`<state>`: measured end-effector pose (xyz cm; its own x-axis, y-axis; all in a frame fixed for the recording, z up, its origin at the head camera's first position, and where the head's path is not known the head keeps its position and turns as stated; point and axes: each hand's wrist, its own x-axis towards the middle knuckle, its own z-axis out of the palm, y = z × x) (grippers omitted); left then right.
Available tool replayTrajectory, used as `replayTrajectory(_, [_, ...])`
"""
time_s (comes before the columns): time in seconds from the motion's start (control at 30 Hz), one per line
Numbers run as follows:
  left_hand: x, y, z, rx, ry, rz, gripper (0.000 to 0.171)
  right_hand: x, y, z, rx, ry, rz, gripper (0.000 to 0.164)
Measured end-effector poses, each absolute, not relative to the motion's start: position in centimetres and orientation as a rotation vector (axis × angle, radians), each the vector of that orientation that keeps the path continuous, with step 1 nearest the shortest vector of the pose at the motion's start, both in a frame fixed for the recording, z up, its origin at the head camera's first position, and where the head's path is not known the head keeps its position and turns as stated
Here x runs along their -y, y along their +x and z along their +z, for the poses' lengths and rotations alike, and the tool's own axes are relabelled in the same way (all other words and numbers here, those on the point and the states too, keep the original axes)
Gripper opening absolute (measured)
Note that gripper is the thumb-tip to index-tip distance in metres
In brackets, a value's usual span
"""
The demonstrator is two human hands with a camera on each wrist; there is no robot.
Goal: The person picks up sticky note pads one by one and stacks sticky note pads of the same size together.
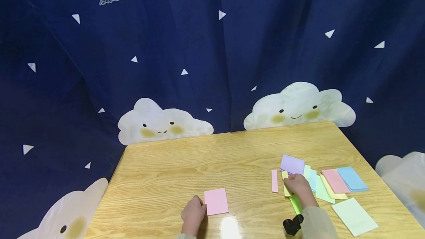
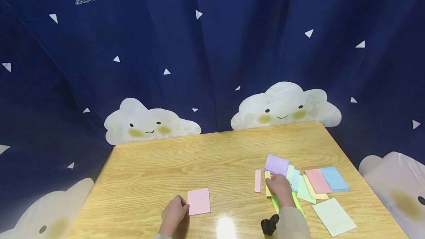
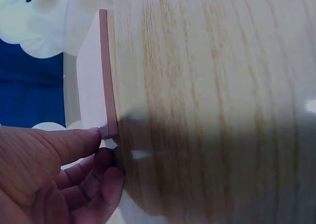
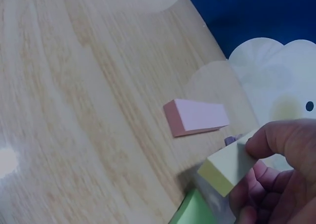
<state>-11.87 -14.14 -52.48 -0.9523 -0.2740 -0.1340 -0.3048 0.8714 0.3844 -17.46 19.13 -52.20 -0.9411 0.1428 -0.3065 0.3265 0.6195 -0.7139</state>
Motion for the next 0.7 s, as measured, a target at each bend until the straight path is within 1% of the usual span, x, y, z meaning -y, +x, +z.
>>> replayTrajectory(0.07, [14.01,-11.81,-52.41,-2.964,-0.456,0.609,0.016,-19.16,-17.38,-52.04,-2.620,0.388,-1.224,0.033])
replayTrajectory(0.2, [13.84,-11.79,-52.40,-2.960,-0.449,0.578,0.016,-19.07,-17.26,-51.82,-2.608,0.397,-1.248,0.026])
replayTrajectory(0.4, [13.94,-12.28,-52.42,-2.959,-0.445,0.560,0.016,-18.94,-17.46,-51.33,-2.613,0.403,-1.265,0.029])
replayTrajectory(0.6, [14.03,-12.17,-52.17,-2.957,-0.403,0.531,0.015,-18.66,-17.46,-51.28,-2.628,0.387,-1.278,0.022])
replayTrajectory(0.7, [14.06,-12.18,-52.03,-2.956,-0.402,0.530,0.014,-18.36,-17.51,-51.23,-2.625,0.371,-1.288,0.026])
